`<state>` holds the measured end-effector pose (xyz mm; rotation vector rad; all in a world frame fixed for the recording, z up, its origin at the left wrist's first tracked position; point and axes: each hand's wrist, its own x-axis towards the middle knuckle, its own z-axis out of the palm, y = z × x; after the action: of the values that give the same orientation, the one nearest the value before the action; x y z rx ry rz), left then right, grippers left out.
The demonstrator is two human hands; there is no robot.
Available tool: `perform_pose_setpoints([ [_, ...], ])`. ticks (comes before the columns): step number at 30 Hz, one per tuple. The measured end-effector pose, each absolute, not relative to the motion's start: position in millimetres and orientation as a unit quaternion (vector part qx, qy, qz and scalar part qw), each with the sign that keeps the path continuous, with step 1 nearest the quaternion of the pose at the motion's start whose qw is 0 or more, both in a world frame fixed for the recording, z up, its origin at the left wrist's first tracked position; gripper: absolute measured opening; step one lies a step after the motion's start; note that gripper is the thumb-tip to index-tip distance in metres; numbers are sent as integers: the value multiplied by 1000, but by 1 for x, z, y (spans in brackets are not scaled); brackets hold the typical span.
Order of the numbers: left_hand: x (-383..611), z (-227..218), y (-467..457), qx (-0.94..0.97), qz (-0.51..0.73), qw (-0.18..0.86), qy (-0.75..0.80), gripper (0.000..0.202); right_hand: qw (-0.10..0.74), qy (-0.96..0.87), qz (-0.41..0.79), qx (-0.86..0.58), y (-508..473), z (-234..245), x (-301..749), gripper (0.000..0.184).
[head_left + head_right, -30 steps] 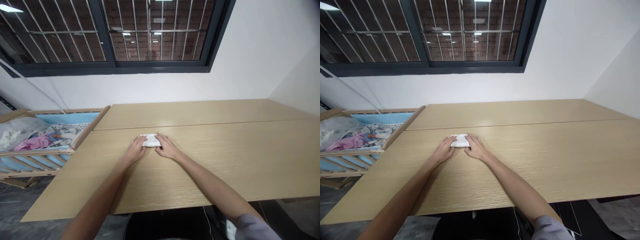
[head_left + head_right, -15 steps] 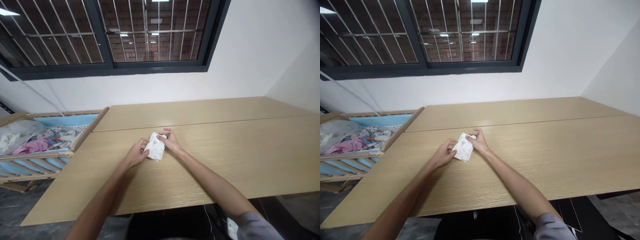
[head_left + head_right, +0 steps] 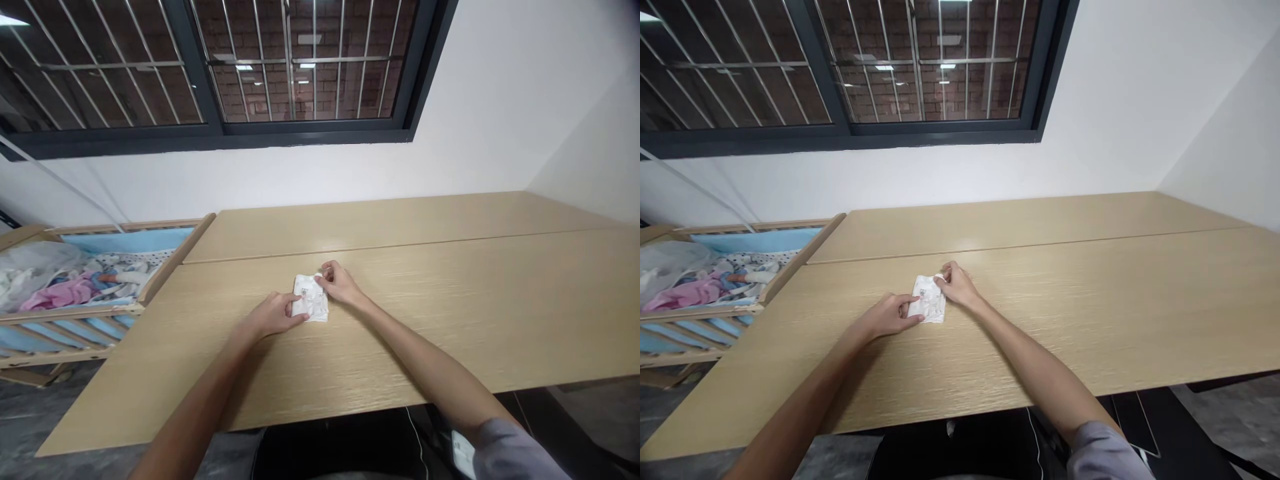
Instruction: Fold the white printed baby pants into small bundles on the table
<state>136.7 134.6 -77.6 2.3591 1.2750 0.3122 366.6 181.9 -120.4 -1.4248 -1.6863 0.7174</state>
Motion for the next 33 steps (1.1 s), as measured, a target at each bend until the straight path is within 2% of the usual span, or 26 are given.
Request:
perform_pose_setpoints([
  [2, 136, -73, 135, 857, 106, 196, 464, 50, 427, -671, 295, -529, 185, -126, 364, 34],
  [5, 135, -64, 135, 863, 113, 152, 468, 36, 426, -690, 300, -502, 190, -124, 366, 38],
  [8, 140, -57, 123, 867, 139, 94, 468, 34, 415, -735, 248, -474, 187, -104, 374, 44],
  [11, 160, -64, 97, 868, 165, 23, 468, 42, 348, -823, 193, -405, 176, -80, 379, 49],
  [16, 204, -103, 61, 848, 144, -29, 509, 54, 187, -917, 225, -270, 151, -75, 371, 50],
  [21, 220, -135, 50, 829, 126, -89, 537, 66, 140, -934, 247, -217, 153, -95, 369, 50],
  [25, 224, -137, 45, 809, 103, -92, 571, 71, 111, -941, 206, -246, 182, -102, 378, 56],
  [29, 223, -121, 45, 815, 71, -60, 571, 73, 122, -922, 207, -303, 207, -111, 384, 61],
  [31, 216, -106, 49, 830, 67, -26, 554, 66, 129, -914, 216, -319, 209, -115, 385, 61],
  [33, 205, -89, 57, 834, 69, 28, 547, 50, 137, -907, 215, -334, 205, -116, 386, 61],
])
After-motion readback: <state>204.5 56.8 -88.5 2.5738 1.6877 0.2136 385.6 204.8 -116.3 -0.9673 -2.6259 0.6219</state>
